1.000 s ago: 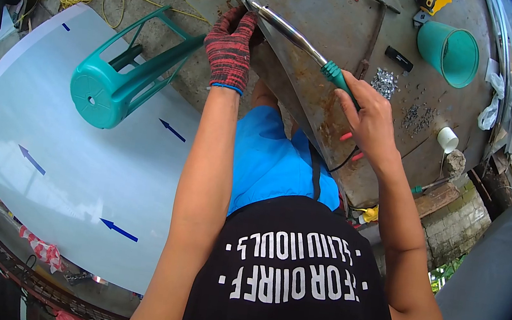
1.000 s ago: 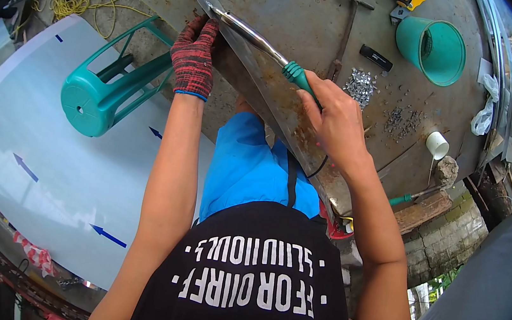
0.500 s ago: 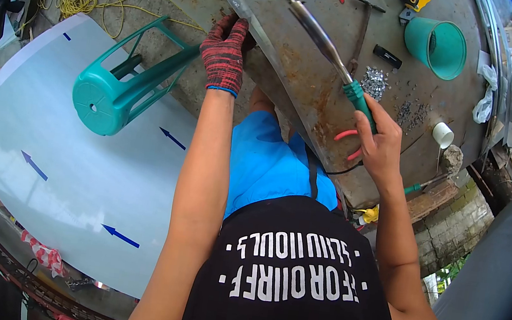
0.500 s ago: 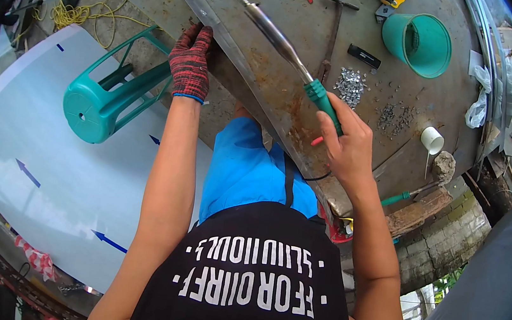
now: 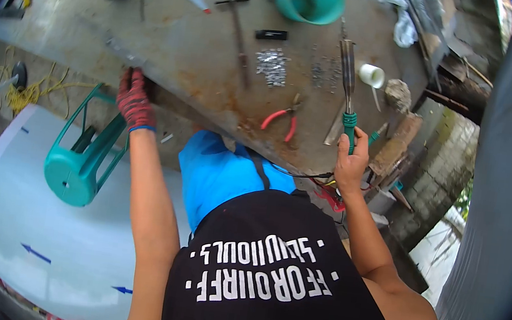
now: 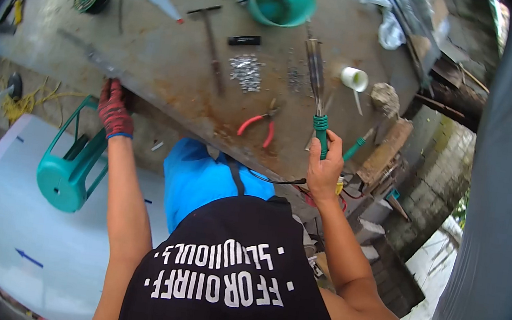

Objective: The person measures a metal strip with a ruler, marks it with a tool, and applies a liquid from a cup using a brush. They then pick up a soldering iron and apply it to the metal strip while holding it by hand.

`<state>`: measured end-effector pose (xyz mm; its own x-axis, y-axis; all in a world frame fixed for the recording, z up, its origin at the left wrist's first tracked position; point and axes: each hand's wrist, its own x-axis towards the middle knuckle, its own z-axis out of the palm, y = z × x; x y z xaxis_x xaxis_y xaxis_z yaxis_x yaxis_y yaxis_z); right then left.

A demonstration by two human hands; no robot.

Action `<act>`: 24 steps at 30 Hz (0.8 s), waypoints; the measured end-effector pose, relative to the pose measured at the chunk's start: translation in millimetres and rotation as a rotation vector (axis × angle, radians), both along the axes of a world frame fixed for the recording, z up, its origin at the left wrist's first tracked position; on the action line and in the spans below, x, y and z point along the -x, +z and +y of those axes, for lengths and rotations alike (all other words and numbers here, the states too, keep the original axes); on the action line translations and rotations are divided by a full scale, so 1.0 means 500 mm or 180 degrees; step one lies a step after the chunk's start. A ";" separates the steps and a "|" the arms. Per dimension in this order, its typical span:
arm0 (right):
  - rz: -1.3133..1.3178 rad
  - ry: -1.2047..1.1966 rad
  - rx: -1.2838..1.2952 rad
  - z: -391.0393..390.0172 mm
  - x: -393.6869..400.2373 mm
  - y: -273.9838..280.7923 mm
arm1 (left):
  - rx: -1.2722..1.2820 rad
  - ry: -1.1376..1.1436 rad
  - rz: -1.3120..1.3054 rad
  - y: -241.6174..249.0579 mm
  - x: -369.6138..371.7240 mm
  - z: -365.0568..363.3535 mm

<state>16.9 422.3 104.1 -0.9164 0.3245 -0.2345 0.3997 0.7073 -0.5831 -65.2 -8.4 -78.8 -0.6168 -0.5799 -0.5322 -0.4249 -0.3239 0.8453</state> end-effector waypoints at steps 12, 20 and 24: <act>0.0837 -0.1850 0.0100 0.179 -0.109 -0.095 | 0.0003 0.0084 -0.0350 -0.008 0.002 -0.012; 0.0583 -0.2217 -0.0847 0.266 -0.106 -0.234 | -0.0055 0.0156 -0.0370 -0.010 0.007 -0.012; 0.0586 -0.2178 -0.0919 0.263 -0.092 -0.259 | -0.0073 0.0144 -0.0324 -0.010 0.006 -0.014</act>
<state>63.1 553.9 -25.3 -0.5052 0.8590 0.0827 0.7178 0.4715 -0.5123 -68.1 -15.5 -83.6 -0.5325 -0.5929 -0.6041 -0.4927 -0.3632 0.7908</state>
